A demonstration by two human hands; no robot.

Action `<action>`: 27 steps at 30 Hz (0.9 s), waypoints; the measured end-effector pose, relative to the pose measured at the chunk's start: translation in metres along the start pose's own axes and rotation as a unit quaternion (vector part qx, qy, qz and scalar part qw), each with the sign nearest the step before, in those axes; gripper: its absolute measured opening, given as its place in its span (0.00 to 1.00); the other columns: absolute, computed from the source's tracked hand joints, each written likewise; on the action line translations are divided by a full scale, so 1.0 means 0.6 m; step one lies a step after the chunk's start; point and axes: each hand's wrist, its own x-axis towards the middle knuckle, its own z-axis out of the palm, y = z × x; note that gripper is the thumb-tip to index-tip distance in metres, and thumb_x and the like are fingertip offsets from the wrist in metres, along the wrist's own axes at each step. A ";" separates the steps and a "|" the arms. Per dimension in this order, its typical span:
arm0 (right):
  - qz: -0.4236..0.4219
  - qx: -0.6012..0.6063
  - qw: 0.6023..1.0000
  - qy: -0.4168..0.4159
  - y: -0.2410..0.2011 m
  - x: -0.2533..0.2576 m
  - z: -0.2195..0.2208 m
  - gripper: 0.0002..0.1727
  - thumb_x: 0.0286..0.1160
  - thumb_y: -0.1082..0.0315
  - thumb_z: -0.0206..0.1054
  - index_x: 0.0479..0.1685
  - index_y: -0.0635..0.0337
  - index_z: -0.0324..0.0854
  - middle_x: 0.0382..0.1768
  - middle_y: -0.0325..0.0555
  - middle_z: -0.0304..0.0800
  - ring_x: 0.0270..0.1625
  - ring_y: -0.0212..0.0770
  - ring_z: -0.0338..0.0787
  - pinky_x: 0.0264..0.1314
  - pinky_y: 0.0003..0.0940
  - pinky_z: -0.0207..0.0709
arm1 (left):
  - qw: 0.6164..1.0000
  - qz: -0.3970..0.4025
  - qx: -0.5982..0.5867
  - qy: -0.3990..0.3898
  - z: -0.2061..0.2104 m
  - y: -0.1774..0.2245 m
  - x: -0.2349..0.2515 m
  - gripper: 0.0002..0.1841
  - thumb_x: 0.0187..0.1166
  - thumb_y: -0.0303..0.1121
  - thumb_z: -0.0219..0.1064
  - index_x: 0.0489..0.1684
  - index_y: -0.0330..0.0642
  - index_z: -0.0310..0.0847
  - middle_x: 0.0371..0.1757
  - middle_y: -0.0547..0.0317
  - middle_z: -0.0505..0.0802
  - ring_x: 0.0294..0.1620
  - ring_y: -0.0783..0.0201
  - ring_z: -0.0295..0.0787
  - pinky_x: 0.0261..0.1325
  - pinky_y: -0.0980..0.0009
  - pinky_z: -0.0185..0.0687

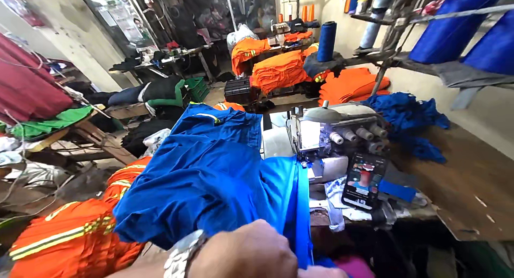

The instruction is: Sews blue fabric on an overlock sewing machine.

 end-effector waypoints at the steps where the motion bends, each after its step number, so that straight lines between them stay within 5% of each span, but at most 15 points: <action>1: -0.034 -0.038 0.999 0.009 0.014 0.009 -0.003 0.21 0.81 0.51 0.68 0.40 0.64 0.88 0.32 0.53 0.92 0.37 0.50 0.94 0.38 0.51 0.87 | 0.999 -0.038 0.022 0.008 0.002 0.011 -0.009 0.21 0.85 0.47 0.62 0.27 0.40 0.84 0.20 0.50 0.85 0.22 0.45 0.85 0.23 0.45 0.72; 3: -0.145 -0.107 0.983 0.028 0.046 0.042 -0.025 0.15 0.83 0.54 0.67 0.46 0.56 0.90 0.44 0.45 0.96 0.45 0.41 0.96 0.43 0.41 0.90 | 0.992 -0.078 0.078 0.065 0.007 0.031 -0.037 0.18 0.84 0.43 0.62 0.24 0.42 0.83 0.14 0.52 0.81 0.15 0.47 0.81 0.16 0.51 0.69; 5: -0.253 -0.143 0.956 0.025 0.068 0.081 -0.056 0.13 0.87 0.55 0.64 0.49 0.53 0.89 0.52 0.43 0.95 0.53 0.40 0.95 0.50 0.35 0.89 | 0.992 -0.059 0.057 0.093 0.008 0.033 -0.068 0.16 0.83 0.37 0.61 0.23 0.42 0.83 0.18 0.52 0.83 0.16 0.48 0.81 0.15 0.52 0.67; 9: -0.330 -0.197 0.923 0.016 0.075 0.123 -0.103 0.11 0.88 0.62 0.62 0.48 0.47 0.92 0.49 0.39 0.94 0.51 0.41 0.91 0.51 0.35 0.84 | 0.994 -0.036 -0.017 0.097 0.026 0.023 -0.105 0.15 0.85 0.36 0.57 0.27 0.42 0.82 0.32 0.51 0.89 0.24 0.49 0.85 0.20 0.50 0.72; 14: -0.274 -0.207 0.934 0.095 0.139 0.159 -0.109 0.12 0.83 0.66 0.63 0.48 0.41 0.95 0.51 0.33 0.94 0.52 0.31 0.91 0.50 0.29 0.87 | 0.992 -0.034 -0.031 0.115 0.027 0.035 -0.121 0.14 0.85 0.34 0.57 0.27 0.40 0.82 0.33 0.50 0.90 0.25 0.49 0.85 0.24 0.51 0.74; 17: -0.242 -0.106 0.963 0.057 0.133 0.143 -0.071 0.13 0.85 0.67 0.57 0.47 0.53 0.91 0.45 0.41 0.95 0.46 0.36 0.95 0.46 0.35 0.90 | 0.987 -0.013 0.014 0.157 -0.005 0.008 -0.136 0.20 0.86 0.41 0.56 0.21 0.44 0.80 0.26 0.54 0.86 0.22 0.53 0.82 0.20 0.54 0.71; 19: -0.208 -0.032 0.976 0.055 0.094 0.110 -0.056 0.20 0.91 0.51 0.57 0.42 0.58 0.86 0.31 0.44 0.88 0.33 0.36 0.88 0.33 0.31 0.83 | 0.966 -0.013 0.080 0.244 -0.030 -0.043 -0.142 0.22 0.84 0.50 0.59 0.17 0.50 0.79 0.21 0.65 0.81 0.20 0.65 0.79 0.19 0.64 0.71; 21: -0.135 0.021 0.986 0.091 0.067 0.089 -0.061 0.32 0.85 0.39 0.57 0.32 0.62 0.83 0.21 0.45 0.79 0.23 0.34 0.79 0.24 0.28 0.73 | 0.938 -0.022 0.135 0.319 -0.056 -0.112 -0.130 0.24 0.81 0.57 0.60 0.14 0.57 0.78 0.18 0.75 0.78 0.20 0.76 0.77 0.19 0.73 0.71; 23: -0.065 0.061 0.986 0.139 0.074 0.087 -0.062 0.31 0.86 0.43 0.61 0.22 0.61 0.79 0.15 0.40 0.73 0.18 0.28 0.72 0.20 0.24 0.64 | 0.930 -0.020 0.144 0.336 -0.079 -0.182 -0.106 0.25 0.77 0.60 0.61 0.11 0.56 0.75 0.17 0.74 0.77 0.19 0.74 0.77 0.19 0.69 0.73; 25: -0.012 0.094 0.986 0.136 0.084 0.076 -0.060 0.27 0.89 0.49 0.60 0.23 0.60 0.80 0.15 0.39 0.77 0.18 0.26 0.78 0.19 0.23 0.72 | 0.931 -0.022 0.163 0.325 -0.091 -0.251 -0.074 0.28 0.76 0.64 0.59 0.12 0.54 0.74 0.17 0.70 0.78 0.19 0.68 0.79 0.20 0.61 0.74; 27: 0.029 0.119 0.984 0.126 0.082 0.036 -0.045 0.26 0.91 0.55 0.57 0.27 0.66 0.82 0.23 0.47 0.84 0.26 0.34 0.85 0.30 0.30 0.79 | 0.936 -0.025 0.172 0.305 -0.080 -0.307 -0.034 0.29 0.75 0.66 0.56 0.11 0.53 0.72 0.17 0.68 0.77 0.19 0.66 0.78 0.20 0.59 0.72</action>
